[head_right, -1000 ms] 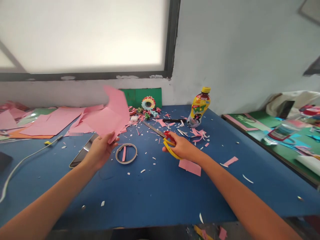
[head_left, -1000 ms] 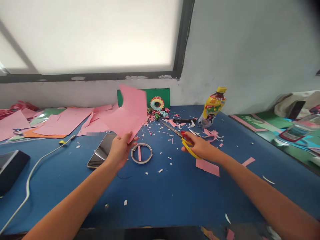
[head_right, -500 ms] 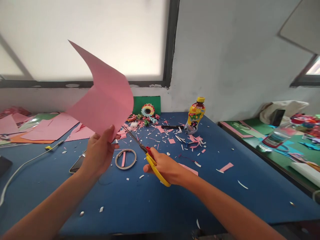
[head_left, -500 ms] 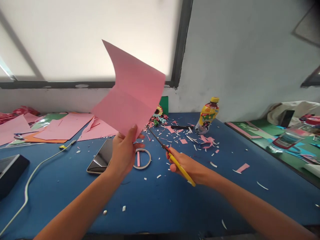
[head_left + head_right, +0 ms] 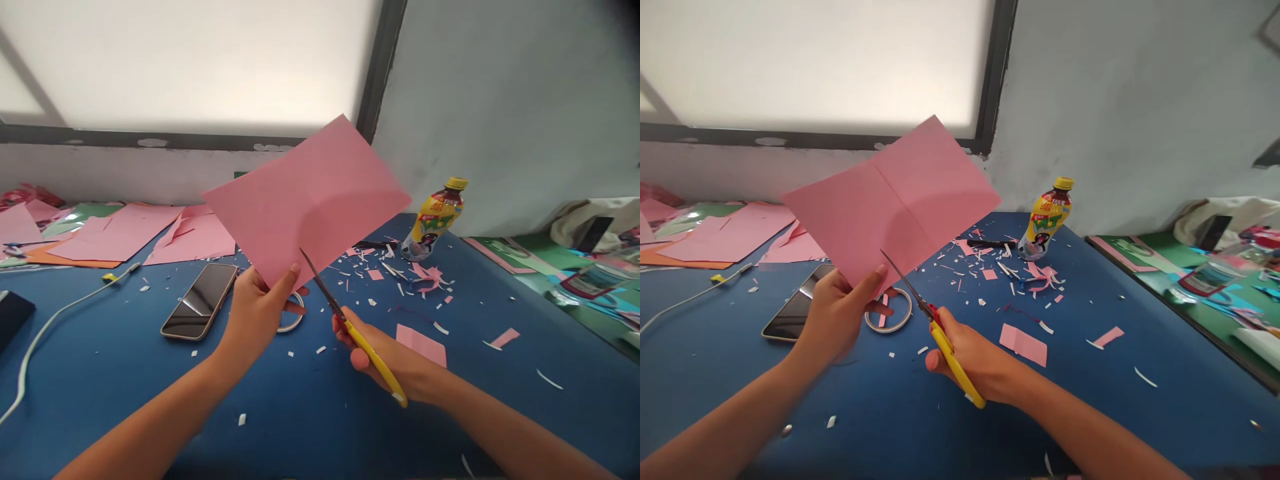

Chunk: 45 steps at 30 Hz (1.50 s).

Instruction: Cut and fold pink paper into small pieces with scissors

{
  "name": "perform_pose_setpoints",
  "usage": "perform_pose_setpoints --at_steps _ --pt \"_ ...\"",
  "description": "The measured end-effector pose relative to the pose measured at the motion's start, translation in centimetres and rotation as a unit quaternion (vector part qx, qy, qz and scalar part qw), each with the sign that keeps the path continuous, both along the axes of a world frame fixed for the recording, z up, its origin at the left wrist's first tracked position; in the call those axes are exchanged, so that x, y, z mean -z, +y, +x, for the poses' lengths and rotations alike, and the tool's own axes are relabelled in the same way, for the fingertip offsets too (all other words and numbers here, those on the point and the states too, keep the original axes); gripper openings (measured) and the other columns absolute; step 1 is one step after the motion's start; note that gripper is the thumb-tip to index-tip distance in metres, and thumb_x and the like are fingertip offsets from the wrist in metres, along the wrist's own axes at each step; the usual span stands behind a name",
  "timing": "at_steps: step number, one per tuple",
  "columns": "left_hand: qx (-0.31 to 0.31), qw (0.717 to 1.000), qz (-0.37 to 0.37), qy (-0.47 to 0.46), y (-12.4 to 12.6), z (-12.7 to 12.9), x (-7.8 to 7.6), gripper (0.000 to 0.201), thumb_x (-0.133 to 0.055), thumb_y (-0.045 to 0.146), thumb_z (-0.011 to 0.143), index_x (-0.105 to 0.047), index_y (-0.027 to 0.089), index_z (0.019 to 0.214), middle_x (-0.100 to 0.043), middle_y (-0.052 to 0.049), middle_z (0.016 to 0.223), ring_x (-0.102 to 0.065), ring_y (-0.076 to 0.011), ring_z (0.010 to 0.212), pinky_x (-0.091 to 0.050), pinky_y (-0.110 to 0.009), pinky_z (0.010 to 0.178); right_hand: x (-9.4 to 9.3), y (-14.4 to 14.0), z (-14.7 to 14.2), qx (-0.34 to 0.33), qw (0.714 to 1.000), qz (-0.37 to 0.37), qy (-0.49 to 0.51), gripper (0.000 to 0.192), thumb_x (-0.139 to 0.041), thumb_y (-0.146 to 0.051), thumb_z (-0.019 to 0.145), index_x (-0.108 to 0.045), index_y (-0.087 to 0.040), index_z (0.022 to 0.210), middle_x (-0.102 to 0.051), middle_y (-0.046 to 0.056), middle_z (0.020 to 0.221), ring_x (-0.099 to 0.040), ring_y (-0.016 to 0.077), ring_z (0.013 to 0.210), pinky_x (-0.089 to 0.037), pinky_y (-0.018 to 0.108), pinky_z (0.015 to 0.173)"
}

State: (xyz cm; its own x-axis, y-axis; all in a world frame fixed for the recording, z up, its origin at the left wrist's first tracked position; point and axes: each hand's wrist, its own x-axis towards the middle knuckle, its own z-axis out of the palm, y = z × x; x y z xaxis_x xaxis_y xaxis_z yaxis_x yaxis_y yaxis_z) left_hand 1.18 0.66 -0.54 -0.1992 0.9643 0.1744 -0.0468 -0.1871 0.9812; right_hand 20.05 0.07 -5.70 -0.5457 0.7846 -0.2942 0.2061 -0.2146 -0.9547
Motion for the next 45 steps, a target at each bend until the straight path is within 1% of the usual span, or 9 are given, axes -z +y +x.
perform_pose_setpoints --at_steps 6,10,15,19,23,27,32,40,45 --pt "0.007 1.000 0.005 0.006 -0.3 0.1 -0.6 0.021 -0.068 0.034 0.068 -0.066 0.014 0.074 -0.064 -0.003 0.065 -0.065 -0.0171 0.058 -0.052 -0.019 0.038 -0.1 -0.2 0.2 -0.006 0.999 0.019 -0.026 0.049 -0.059 -0.061 0.066 -0.046 -0.026 0.099 -0.059 0.003 0.080 -0.054 0.0181 0.074 -0.043 0.029 0.061" --pt "0.008 1.000 0.015 0.005 -0.4 0.1 -0.8 0.018 -0.068 0.032 0.068 -0.064 0.014 0.066 -0.064 -0.003 0.063 -0.065 -0.0171 0.058 -0.050 -0.017 0.036 0.2 -0.3 0.4 -0.004 0.999 0.022 -0.030 0.052 -0.060 -0.062 0.065 -0.046 -0.027 0.100 -0.060 0.004 0.081 -0.055 0.0203 0.078 -0.044 0.031 0.064" --pt "0.012 1.000 0.018 0.009 -0.5 0.2 -0.7 0.018 -0.068 0.032 0.069 -0.065 0.014 0.070 -0.064 -0.003 0.064 -0.064 -0.0163 0.056 -0.053 -0.020 0.038 0.7 -0.3 0.3 0.018 0.999 0.013 -0.024 0.046 -0.055 -0.062 0.070 -0.047 -0.027 0.099 -0.060 0.004 0.078 -0.056 0.0201 0.075 -0.045 0.031 0.063" --pt "0.026 0.999 0.016 0.013 -0.5 0.3 -0.8 0.019 -0.067 0.033 0.069 -0.064 0.014 0.068 -0.064 -0.003 0.065 -0.064 -0.0172 0.059 -0.051 -0.018 0.038 1.1 -0.3 0.3 0.033 0.999 0.007 -0.016 0.042 -0.057 -0.059 0.071 -0.048 -0.027 0.098 -0.060 0.003 0.073 -0.056 0.0204 0.073 -0.045 0.031 0.063" --pt "0.037 0.999 0.014 0.017 -0.6 0.3 -1.0 0.023 -0.066 0.036 0.070 -0.062 0.013 0.067 -0.064 -0.004 0.066 -0.064 -0.0174 0.059 -0.051 -0.018 0.038 0.8 -0.5 0.1 0.043 0.999 -0.009 -0.013 0.040 -0.057 -0.058 0.072 -0.049 -0.027 0.096 -0.059 0.002 0.070 -0.056 0.0196 0.071 -0.045 0.030 0.062" --pt "0.055 0.998 0.001 0.042 -0.7 0.0 -1.1 0.025 -0.064 0.038 0.073 -0.062 0.013 0.072 -0.064 -0.003 0.069 -0.063 -0.0150 0.060 -0.054 -0.020 0.043 0.4 -0.6 -0.1 0.059 0.998 -0.035 -0.004 0.041 -0.052 -0.060 0.074 -0.048 -0.026 0.096 -0.057 0.001 0.066 -0.055 0.0173 0.066 -0.044 0.028 0.061" --pt "0.063 0.996 -0.004 0.058 -0.7 -0.2 -1.1 0.024 -0.062 0.038 0.075 -0.062 0.014 0.075 -0.060 0.001 0.063 -0.059 -0.0107 0.054 -0.055 -0.019 0.045 0.8 -0.6 0.0 0.062 0.996 -0.057 0.003 0.037 -0.060 -0.054 0.071 -0.048 -0.027 0.093 -0.058 -0.001 0.066 -0.054 0.0165 0.065 -0.043 0.025 0.058" --pt "0.071 0.996 -0.010 0.059 -0.7 -0.5 -1.0 0.025 -0.063 0.038 0.075 -0.065 0.014 0.079 -0.062 0.000 0.065 -0.060 -0.0097 0.054 -0.055 -0.017 0.045 1.4 -0.5 -0.2 0.085 0.996 -0.041 -0.007 0.027 -0.058 -0.048 0.075 -0.048 -0.026 0.087 -0.061 0.000 0.070 -0.055 0.0155 0.064 -0.042 0.024 0.054" --pt "0.071 0.996 -0.018 0.057 -0.6 -0.5 -0.9 0.024 -0.063 0.039 0.075 -0.066 0.014 0.078 -0.062 0.001 0.063 -0.060 -0.0095 0.054 -0.054 -0.016 0.045 1.3 -0.3 -0.5 0.073 0.997 -0.023 -0.025 0.024 -0.059 -0.043 0.074 -0.047 -0.026 0.084 -0.061 -0.001 0.067 -0.055 0.0148 0.061 -0.040 0.023 0.051"
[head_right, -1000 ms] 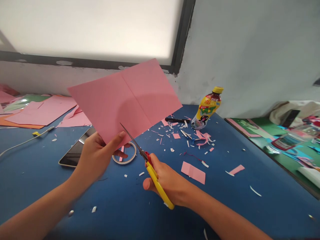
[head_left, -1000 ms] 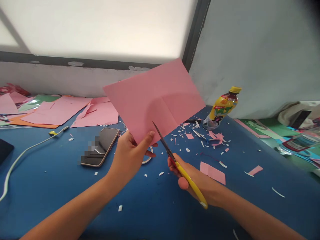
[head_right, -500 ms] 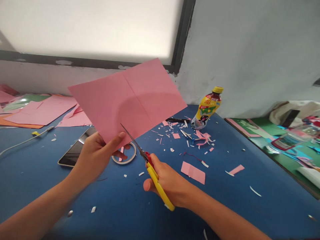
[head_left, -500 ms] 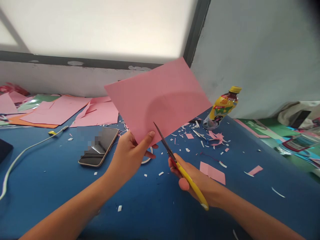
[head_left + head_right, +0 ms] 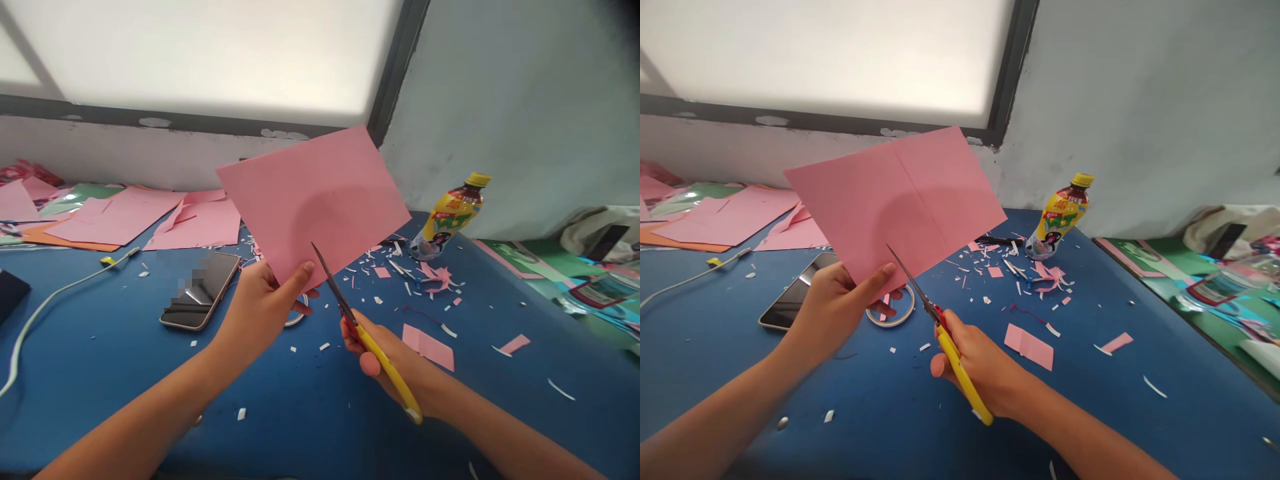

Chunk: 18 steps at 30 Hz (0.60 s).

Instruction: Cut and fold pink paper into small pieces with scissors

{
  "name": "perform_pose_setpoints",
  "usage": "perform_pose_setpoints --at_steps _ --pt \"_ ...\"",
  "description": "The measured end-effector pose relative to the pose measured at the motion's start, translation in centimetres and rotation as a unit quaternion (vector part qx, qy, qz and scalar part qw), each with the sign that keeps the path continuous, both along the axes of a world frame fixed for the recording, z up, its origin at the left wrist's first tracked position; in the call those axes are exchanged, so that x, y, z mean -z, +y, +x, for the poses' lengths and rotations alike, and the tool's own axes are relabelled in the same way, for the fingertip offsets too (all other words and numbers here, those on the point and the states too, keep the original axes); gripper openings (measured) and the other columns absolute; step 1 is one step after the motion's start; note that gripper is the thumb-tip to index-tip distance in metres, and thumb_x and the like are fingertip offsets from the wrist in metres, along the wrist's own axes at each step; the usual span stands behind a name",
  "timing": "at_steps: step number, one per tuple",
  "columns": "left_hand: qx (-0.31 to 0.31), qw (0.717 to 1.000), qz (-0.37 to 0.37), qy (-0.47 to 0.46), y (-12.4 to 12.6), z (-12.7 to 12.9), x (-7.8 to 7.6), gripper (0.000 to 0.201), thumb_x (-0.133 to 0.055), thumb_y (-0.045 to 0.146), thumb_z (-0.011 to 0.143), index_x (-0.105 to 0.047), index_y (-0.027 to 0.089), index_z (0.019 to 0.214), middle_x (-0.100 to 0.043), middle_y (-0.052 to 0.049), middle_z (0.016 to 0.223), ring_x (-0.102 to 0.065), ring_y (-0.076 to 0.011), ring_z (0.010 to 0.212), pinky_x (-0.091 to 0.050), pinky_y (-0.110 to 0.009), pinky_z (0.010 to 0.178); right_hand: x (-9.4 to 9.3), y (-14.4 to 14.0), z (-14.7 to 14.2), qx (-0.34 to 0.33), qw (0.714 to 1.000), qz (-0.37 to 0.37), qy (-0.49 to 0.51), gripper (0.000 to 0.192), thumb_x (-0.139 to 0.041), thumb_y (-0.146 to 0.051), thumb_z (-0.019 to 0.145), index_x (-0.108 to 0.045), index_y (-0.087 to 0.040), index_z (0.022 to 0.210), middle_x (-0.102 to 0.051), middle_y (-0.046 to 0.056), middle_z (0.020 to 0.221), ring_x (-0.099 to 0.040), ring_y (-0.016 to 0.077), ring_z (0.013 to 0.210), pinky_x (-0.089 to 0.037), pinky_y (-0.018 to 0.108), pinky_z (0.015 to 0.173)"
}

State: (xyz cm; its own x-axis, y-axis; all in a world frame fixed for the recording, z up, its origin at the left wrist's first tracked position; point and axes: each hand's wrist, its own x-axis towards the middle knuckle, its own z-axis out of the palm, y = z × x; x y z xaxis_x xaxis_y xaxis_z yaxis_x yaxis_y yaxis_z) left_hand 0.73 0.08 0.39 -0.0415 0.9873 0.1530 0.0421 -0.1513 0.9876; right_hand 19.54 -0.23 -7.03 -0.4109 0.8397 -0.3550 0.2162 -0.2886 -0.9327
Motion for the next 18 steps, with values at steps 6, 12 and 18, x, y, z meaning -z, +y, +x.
perform_pose_setpoints --at_steps 6,12,18 --pt "-0.001 1.000 -0.005 -0.004 -0.09 -0.05 -0.09 0.025 -0.064 0.039 0.073 -0.065 0.014 0.075 -0.062 0.001 0.061 -0.060 -0.0108 0.056 -0.054 -0.017 0.045 0.22 0.03 -0.06 -0.015 1.000 0.010 -0.013 0.023 -0.061 -0.039 0.072 -0.046 -0.025 0.081 -0.060 -0.002 0.064 -0.056 0.0148 0.058 -0.038 0.022 0.046" --pt "0.000 1.000 -0.010 -0.012 -0.01 0.01 -0.09 0.025 -0.065 0.038 0.073 -0.065 0.014 0.074 -0.062 0.000 0.062 -0.060 -0.0108 0.056 -0.054 -0.017 0.045 0.12 -0.03 -0.17 -0.015 0.999 0.018 -0.023 0.021 -0.059 -0.040 0.073 -0.045 -0.025 0.080 -0.059 -0.002 0.063 -0.057 0.0152 0.058 -0.037 0.022 0.044" --pt "0.002 1.000 -0.016 -0.016 -0.02 0.01 -0.20 0.025 -0.066 0.038 0.072 -0.065 0.013 0.073 -0.061 0.000 0.059 -0.061 -0.0120 0.057 -0.054 -0.018 0.045 0.28 -0.14 0.13 -0.019 0.999 0.026 -0.025 0.019 -0.057 -0.037 0.074 -0.045 -0.025 0.080 -0.059 -0.002 0.062 -0.054 0.0138 0.054 -0.035 0.022 0.044"
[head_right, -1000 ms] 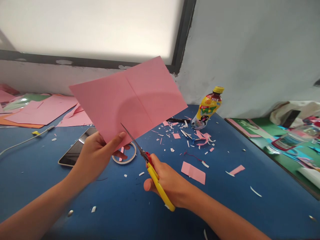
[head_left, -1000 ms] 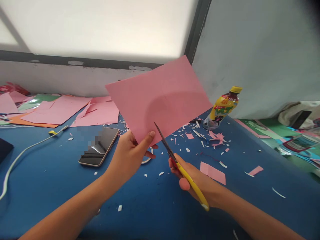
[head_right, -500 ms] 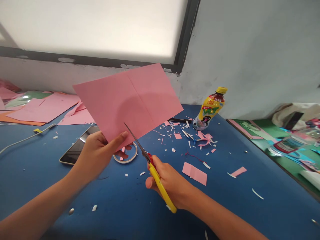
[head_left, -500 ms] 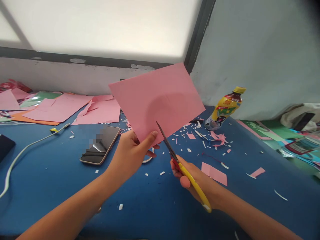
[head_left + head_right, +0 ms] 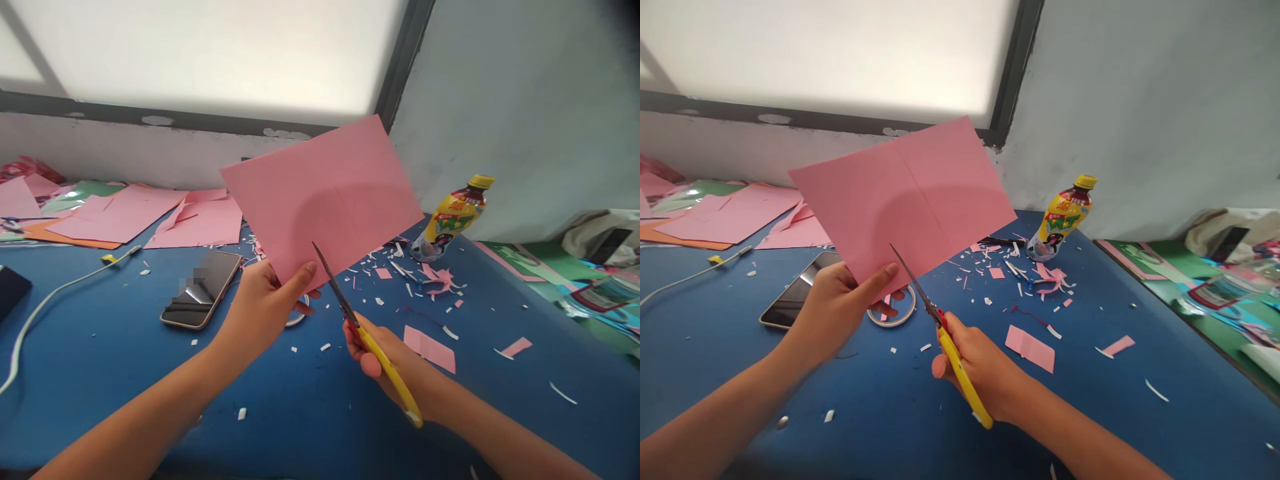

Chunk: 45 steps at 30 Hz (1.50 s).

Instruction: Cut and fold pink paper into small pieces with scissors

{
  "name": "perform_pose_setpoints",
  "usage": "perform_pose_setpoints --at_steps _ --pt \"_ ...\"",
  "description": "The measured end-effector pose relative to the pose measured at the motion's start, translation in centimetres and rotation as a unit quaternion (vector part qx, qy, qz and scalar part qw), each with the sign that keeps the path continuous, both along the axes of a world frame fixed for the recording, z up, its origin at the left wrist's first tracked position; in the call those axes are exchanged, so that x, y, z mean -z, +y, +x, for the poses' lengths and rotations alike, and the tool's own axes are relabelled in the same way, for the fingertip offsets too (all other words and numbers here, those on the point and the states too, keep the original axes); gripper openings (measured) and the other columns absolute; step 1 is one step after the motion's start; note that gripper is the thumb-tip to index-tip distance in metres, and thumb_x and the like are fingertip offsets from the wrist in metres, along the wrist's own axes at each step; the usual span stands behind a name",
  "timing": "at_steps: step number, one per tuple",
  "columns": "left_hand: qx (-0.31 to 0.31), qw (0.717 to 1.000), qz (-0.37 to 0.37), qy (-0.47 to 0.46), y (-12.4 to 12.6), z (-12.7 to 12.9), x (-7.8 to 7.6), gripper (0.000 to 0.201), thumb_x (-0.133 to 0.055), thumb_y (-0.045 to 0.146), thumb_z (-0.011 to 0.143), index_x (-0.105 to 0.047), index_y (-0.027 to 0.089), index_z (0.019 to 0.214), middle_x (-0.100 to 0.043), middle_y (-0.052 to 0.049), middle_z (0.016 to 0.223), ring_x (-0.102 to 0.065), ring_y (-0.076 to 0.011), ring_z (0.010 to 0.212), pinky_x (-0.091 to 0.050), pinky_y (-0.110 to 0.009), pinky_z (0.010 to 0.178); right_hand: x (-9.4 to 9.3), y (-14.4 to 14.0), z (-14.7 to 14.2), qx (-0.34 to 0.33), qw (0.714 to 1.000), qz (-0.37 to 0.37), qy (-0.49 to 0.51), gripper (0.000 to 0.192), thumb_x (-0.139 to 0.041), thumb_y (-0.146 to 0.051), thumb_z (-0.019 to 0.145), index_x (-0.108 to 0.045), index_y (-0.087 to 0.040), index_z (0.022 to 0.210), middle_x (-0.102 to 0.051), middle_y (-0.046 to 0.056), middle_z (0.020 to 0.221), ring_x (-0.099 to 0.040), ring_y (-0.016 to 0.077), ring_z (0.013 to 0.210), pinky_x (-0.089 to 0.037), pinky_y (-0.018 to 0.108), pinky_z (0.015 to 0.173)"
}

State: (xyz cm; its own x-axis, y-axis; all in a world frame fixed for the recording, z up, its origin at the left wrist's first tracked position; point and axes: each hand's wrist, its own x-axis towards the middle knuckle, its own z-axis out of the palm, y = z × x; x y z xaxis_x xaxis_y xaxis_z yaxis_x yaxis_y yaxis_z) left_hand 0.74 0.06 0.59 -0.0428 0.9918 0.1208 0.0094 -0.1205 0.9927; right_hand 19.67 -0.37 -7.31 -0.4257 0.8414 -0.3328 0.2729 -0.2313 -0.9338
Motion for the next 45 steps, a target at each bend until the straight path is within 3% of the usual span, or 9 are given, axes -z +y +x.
perform_pose_setpoints --at_steps 7,21,37,45 --pt "-0.005 1.000 -0.008 0.013 -0.1 -0.1 -0.1 0.025 -0.065 0.039 0.072 -0.065 0.014 0.073 -0.063 -0.001 0.061 -0.063 -0.0143 0.059 -0.054 -0.019 0.046 0.7 0.1 0.0 -0.004 1.000 0.012 -0.012 0.017 -0.056 -0.034 0.074 -0.044 -0.024 0.079 -0.057 -0.003 0.059 -0.048 0.0121 0.049 -0.032 0.022 0.043" --pt "0.001 1.000 -0.012 0.026 0.0 -0.3 0.1 0.029 -0.063 0.043 0.073 -0.067 0.015 0.077 -0.069 -0.005 0.073 -0.064 -0.0139 0.060 -0.055 -0.020 0.049 -0.3 -0.4 -0.1 -0.007 0.998 0.040 -0.052 0.016 -0.055 -0.036 0.075 -0.044 -0.024 0.076 -0.058 -0.002 0.058 -0.049 0.0135 0.049 -0.032 0.024 0.042" --pt "0.006 0.999 -0.032 0.001 0.0 -0.3 0.2 0.029 -0.064 0.042 0.073 -0.068 0.015 0.084 -0.069 -0.005 0.073 -0.065 -0.0149 0.062 -0.055 -0.020 0.049 1.1 0.0 0.0 -0.018 0.996 0.068 -0.054 0.011 -0.050 -0.033 0.078 -0.046 -0.024 0.075 -0.058 -0.003 0.056 -0.047 0.0123 0.046 -0.030 0.023 0.043" --pt "0.002 0.999 -0.048 -0.025 -0.1 -0.1 0.0 0.027 -0.066 0.039 0.071 -0.068 0.013 0.080 -0.070 -0.005 0.071 -0.065 -0.0142 0.060 -0.053 -0.018 0.046 0.0 0.2 -0.6 -0.026 0.997 0.016 -0.069 0.019 -0.048 -0.040 0.079 -0.046 -0.022 0.072 -0.054 -0.003 0.053 -0.042 0.0094 0.042 -0.026 0.021 0.038"
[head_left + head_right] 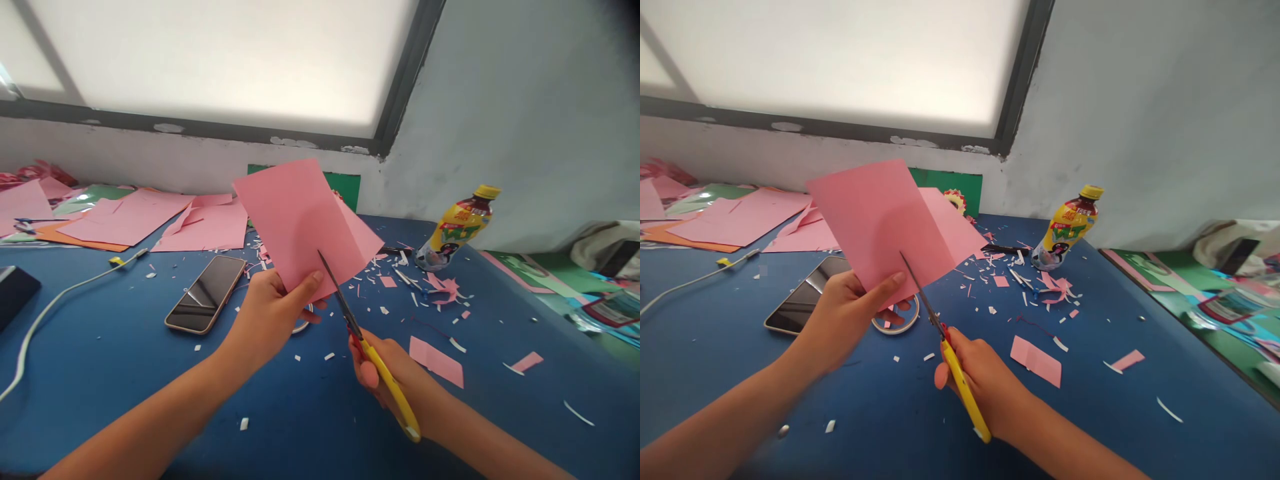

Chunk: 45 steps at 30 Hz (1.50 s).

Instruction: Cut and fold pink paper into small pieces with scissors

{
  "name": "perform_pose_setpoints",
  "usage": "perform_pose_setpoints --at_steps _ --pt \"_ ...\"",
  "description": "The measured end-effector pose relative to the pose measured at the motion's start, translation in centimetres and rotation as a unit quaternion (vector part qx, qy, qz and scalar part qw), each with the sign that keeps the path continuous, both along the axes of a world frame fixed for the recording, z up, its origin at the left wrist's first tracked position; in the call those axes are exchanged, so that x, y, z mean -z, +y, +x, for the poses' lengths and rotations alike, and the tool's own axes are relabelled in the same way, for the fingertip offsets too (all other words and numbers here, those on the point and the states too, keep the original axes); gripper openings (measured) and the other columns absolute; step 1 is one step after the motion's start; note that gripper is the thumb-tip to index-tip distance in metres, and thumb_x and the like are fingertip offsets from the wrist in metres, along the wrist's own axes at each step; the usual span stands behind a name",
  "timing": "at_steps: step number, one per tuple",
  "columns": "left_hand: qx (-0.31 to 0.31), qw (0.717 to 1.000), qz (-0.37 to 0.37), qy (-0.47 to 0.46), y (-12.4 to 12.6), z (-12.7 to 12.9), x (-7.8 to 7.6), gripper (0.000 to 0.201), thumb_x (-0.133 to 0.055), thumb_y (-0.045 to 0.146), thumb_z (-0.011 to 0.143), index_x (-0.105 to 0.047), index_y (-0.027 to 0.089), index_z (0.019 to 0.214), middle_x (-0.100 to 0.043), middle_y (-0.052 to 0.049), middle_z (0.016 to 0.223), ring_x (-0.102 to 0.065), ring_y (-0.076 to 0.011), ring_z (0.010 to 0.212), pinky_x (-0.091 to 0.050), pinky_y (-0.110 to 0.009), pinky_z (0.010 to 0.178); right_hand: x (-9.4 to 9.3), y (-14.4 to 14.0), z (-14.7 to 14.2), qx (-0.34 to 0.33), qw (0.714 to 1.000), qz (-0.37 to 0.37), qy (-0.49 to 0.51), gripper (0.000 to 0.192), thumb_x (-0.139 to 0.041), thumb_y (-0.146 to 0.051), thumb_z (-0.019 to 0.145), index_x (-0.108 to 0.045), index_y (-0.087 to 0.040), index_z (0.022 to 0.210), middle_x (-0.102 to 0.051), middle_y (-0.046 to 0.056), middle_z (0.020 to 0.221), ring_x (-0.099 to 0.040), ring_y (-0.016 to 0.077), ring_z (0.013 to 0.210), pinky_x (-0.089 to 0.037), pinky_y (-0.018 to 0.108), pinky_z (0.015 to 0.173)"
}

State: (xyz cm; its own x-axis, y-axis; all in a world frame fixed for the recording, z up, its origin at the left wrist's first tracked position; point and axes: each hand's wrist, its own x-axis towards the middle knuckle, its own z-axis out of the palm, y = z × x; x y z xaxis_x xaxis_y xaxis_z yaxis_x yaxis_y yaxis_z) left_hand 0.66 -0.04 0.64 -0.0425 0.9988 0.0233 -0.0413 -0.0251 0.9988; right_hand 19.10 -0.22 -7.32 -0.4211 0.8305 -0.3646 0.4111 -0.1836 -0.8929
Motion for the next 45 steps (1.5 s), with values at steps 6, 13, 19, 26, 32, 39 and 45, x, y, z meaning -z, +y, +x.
perform_pose_setpoints --at_steps 6,13,19,26,32,39,45 --pt "0.000 1.000 0.002 0.006 0.0 -0.1 0.0 0.029 -0.066 0.040 0.071 -0.068 0.013 0.082 -0.070 -0.005 0.072 -0.065 -0.0148 0.060 -0.053 -0.018 0.046 -1.7 -0.5 -0.3 -0.003 1.000 -0.013 0.021 0.025 -0.038 -0.041 0.085 -0.043 -0.021 0.070 -0.043 -0.006 0.049 -0.030 0.0068 0.039 -0.023 0.019 0.037" --pt "0.005 1.000 0.006 0.022 0.1 -0.2 0.2 0.031 -0.064 0.042 0.072 -0.069 0.015 0.086 -0.070 -0.006 0.076 -0.065 -0.0162 0.063 -0.053 -0.019 0.046 -1.6 -0.4 -0.3 -0.015 0.999 0.012 0.030 0.026 -0.041 -0.044 0.083 -0.042 -0.021 0.071 -0.047 -0.005 0.053 -0.029 0.0067 0.039 -0.023 0.019 0.037" --pt "0.008 1.000 0.009 0.017 0.1 -0.2 0.2 0.031 -0.064 0.042 0.072 -0.069 0.015 0.085 -0.070 -0.006 0.077 -0.065 -0.0158 0.062 -0.053 -0.019 0.045 -1.7 -0.1 0.2 -0.032 0.998 0.055 -0.009 0.023 -0.050 -0.041 0.079 -0.043 -0.022 0.071 -0.047 -0.004 0.054 -0.036 0.0079 0.043 -0.027 0.019 0.041" --pt "0.034 0.999 0.017 -0.014 0.0 -0.2 0.3 0.025 -0.064 0.040 0.073 -0.069 0.016 0.079 -0.067 -0.003 0.071 -0.062 -0.0121 0.059 -0.051 -0.016 0.044 -0.9 -0.3 0.2 -0.022 0.998 0.049 -0.015 0.023 -0.055 -0.042 0.075 -0.044 -0.022 0.077 -0.051 -0.004 0.053 -0.041 0.0099 0.045 -0.027 0.021 0.043" --pt "0.075 0.997 -0.001 -0.031 -0.5 0.3 0.4 0.022 -0.063 0.037 0.074 -0.067 0.015 0.072 -0.065 -0.002 0.066 -0.060 -0.0113 0.057 -0.050 -0.017 0.044 -1.9 -0.5 0.5 -0.004 0.999 0.040 0.035 0.022 -0.058 -0.040 0.073 -0.047 -0.022 0.082 -0.055 -0.002 0.064 -0.047 0.0111 0.052 -0.033 0.022 0.048" --pt "0.146 0.988 0.001 -0.046 -1.1 1.1 1.1 0.020 -0.058 0.031 0.080 -0.066 0.016 0.071 -0.063 0.000 0.064 -0.057 -0.0088 0.053 -0.048 -0.015 0.044 -0.3 -1.2 -0.1 0.093 0.987 -0.045 0.126 0.034 -0.045 -0.057 0.078 -0.048 -0.023 0.082 -0.055 -0.001 0.061 -0.053 0.0140 0.055 -0.039 0.023 0.049" --pt "0.177 0.982 -0.006 -0.066 -1.3 1.3 1.2 0.018 -0.054 0.025 0.082 -0.066 0.016 0.072 -0.062 0.001 0.063 -0.057 -0.0084 0.056 -0.047 -0.013 0.046 0.3 -1.1 0.2 0.131 0.973 -0.067 0.176 0.034 -0.052 -0.056 0.075 -0.050 -0.024 0.085 -0.055 -0.001 0.064 -0.054 0.0145 0.056 -0.041 0.024 0.050"
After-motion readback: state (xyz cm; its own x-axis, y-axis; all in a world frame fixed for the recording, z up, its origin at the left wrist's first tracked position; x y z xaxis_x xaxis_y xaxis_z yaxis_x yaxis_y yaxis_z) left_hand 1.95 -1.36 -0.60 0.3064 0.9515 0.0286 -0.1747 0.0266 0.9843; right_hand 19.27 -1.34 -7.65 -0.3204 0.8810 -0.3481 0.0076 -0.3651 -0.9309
